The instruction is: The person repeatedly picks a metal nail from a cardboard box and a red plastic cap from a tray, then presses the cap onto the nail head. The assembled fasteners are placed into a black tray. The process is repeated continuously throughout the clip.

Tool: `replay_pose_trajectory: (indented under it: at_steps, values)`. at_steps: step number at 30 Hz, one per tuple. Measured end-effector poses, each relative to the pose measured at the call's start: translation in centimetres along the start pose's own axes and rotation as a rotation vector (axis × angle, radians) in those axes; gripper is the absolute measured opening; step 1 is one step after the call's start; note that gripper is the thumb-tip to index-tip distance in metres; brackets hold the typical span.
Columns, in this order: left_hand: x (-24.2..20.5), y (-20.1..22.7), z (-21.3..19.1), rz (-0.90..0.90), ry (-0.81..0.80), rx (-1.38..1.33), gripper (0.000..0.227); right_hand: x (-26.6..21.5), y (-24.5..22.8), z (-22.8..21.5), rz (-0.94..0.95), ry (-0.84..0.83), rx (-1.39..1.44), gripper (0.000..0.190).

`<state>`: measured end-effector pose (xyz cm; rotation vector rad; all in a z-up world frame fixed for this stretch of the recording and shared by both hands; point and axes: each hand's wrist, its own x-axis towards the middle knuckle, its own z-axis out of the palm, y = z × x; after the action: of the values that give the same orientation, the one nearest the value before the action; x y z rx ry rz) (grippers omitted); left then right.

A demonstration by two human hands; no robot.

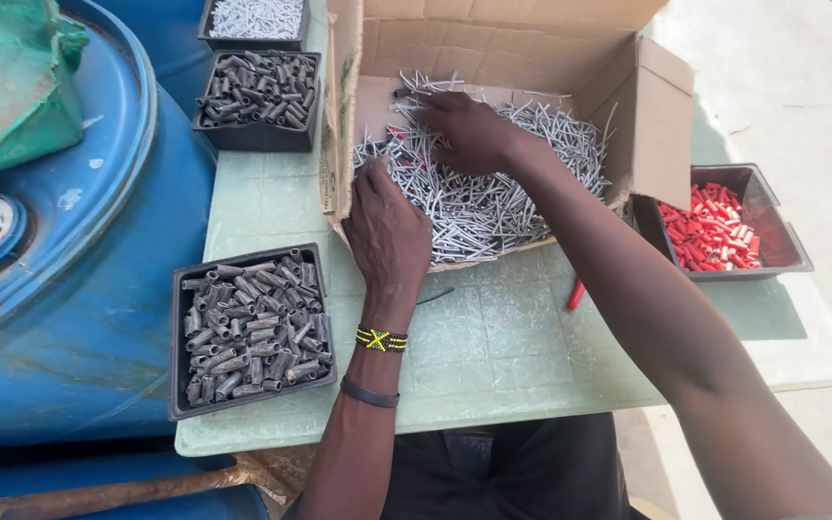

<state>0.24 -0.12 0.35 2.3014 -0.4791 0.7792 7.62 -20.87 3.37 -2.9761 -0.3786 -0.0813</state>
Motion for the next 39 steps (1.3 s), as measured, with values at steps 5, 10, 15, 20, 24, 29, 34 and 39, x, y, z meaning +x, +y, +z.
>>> replay_pose_trajectory:
  at_steps: [5,10,15,20,24,29,34,39]
  values:
    - [0.0,0.2,-0.4,-0.018,0.009,-0.019,0.039,1.0,-0.5,-1.6,0.036,0.362,0.016,0.008]
    - [-0.1,0.2,-0.3,-0.007,0.035,-0.015,0.037,1.5,-1.3,-1.7,-0.089,0.525,0.018,0.042]
    - [0.0,0.3,-0.4,-0.024,0.01,-0.055,0.032,1.5,-1.5,-0.9,-0.112,0.378,-0.013,0.007]
    - [-0.2,0.2,-0.4,-0.008,0.045,-0.019,0.036,1.5,-0.7,-0.3,-0.146,0.438,0.056,0.013]
    - [-0.2,0.3,-0.4,-0.006,0.044,-0.002,0.037,0.3,-0.9,-0.9,-0.135,0.658,0.15,0.019]
    - [-0.4,0.3,-0.4,0.002,0.035,0.022,0.032,0.3,-3.0,-1.0,-0.344,0.608,0.184,0.021]
    - [-0.6,-0.1,0.3,-0.001,0.045,0.021,0.027,0.9,-3.3,0.5,-0.363,0.47,0.188,0.025]
    - [-0.6,-0.1,0.2,0.004,0.04,-0.002,0.025,1.2,-1.7,1.2,-0.217,0.481,0.049,0.018]
